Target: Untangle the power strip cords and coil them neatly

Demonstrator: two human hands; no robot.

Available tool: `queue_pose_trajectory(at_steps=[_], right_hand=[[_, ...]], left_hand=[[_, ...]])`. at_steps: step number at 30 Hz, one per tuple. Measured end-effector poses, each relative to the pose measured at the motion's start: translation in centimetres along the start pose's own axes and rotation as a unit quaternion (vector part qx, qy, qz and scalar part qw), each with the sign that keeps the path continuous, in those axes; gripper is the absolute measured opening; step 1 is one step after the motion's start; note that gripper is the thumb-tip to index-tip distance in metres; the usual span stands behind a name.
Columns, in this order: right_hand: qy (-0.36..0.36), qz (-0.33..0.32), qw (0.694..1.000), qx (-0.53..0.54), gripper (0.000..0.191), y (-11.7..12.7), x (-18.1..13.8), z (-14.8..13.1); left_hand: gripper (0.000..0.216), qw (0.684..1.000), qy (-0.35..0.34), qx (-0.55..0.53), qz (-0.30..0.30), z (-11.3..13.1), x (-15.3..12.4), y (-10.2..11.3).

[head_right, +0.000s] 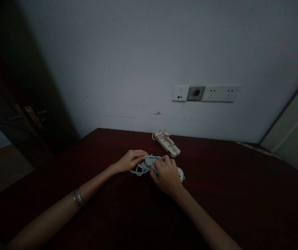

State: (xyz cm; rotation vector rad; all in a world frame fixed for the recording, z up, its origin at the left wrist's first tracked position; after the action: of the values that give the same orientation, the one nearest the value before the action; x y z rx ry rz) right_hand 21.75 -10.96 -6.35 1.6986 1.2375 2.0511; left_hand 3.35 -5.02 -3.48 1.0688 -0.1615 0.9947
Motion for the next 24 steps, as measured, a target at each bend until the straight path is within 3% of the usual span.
queue_pose_trajectory(at_steps=[8, 13, 19, 24], right_hand=[[0.018, -0.008, 0.994, 0.105, 0.016, 0.6, 0.4, 1.2], [0.004, 0.018, 0.989, 0.146, 0.017, 1.6, 0.9, 2.9], [0.029, 0.047, 0.995, 0.083, 0.016, 3.6, 2.0, 5.0], [0.044, 0.066, 0.99, 0.118, 0.013, 4.0, 2.4, 5.7]], left_hand=[[0.023, 0.995, 0.067, -0.078, -0.002, -1.0, 0.3, -0.1], [0.022, 0.995, 0.082, -0.047, -0.021, -1.5, 0.5, -0.2], [0.044, 0.992, 0.111, 0.033, -0.041, -1.3, -0.4, -1.2], [0.083, 0.983, 0.164, 0.072, -0.051, -1.0, -0.8, -1.7]])
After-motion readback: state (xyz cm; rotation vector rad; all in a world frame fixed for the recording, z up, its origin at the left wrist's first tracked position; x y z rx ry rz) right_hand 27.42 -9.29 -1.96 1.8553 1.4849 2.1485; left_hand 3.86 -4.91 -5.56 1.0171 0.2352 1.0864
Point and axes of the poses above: each hand's wrist, its own x-axis towards the middle knuckle, its own y-axis out of the back of the hand, z = x × y, the point moved 1 cm from there along x, towards the middle knuckle, and after that the axes turned 9 degrees about z, right-handed, at the moved point
